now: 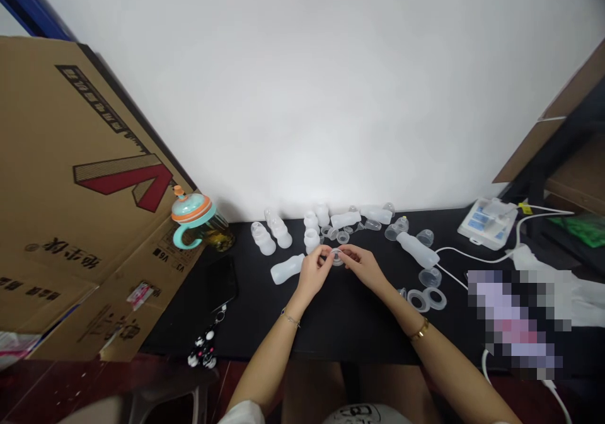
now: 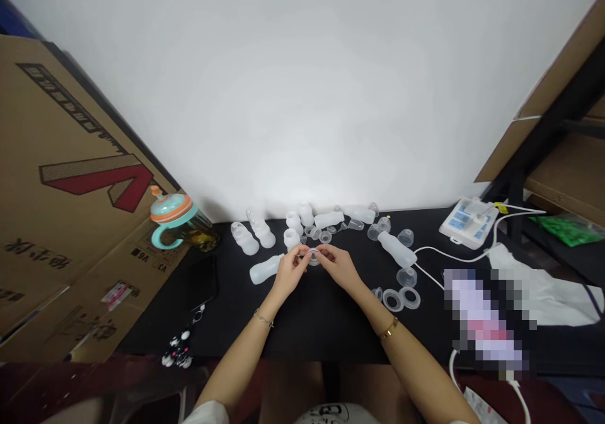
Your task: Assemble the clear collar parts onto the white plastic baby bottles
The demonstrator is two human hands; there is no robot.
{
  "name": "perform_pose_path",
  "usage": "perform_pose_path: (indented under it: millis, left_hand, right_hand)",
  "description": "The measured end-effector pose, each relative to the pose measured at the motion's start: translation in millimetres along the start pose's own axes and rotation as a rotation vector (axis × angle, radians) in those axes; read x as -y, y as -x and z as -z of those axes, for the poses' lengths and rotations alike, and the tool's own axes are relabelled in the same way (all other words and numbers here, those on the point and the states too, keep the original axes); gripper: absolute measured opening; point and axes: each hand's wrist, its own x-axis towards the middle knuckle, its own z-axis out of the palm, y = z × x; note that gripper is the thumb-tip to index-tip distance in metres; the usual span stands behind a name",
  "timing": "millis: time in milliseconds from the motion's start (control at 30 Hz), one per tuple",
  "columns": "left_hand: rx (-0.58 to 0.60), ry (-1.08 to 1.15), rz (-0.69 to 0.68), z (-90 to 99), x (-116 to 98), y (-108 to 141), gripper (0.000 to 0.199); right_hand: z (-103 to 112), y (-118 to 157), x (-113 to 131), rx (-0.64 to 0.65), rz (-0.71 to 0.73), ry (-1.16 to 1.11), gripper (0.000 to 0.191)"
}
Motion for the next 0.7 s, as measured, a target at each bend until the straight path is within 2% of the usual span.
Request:
perform_pose_path:
  millis: [700]
  left_hand:
    - [-0.025, -0.106, -0.048, 1.9, -8.6, 1.0, 0.026]
  right_hand:
    - [-2.1, 4.1, 8.2, 0.032, 0.065, 0.134, 0.032]
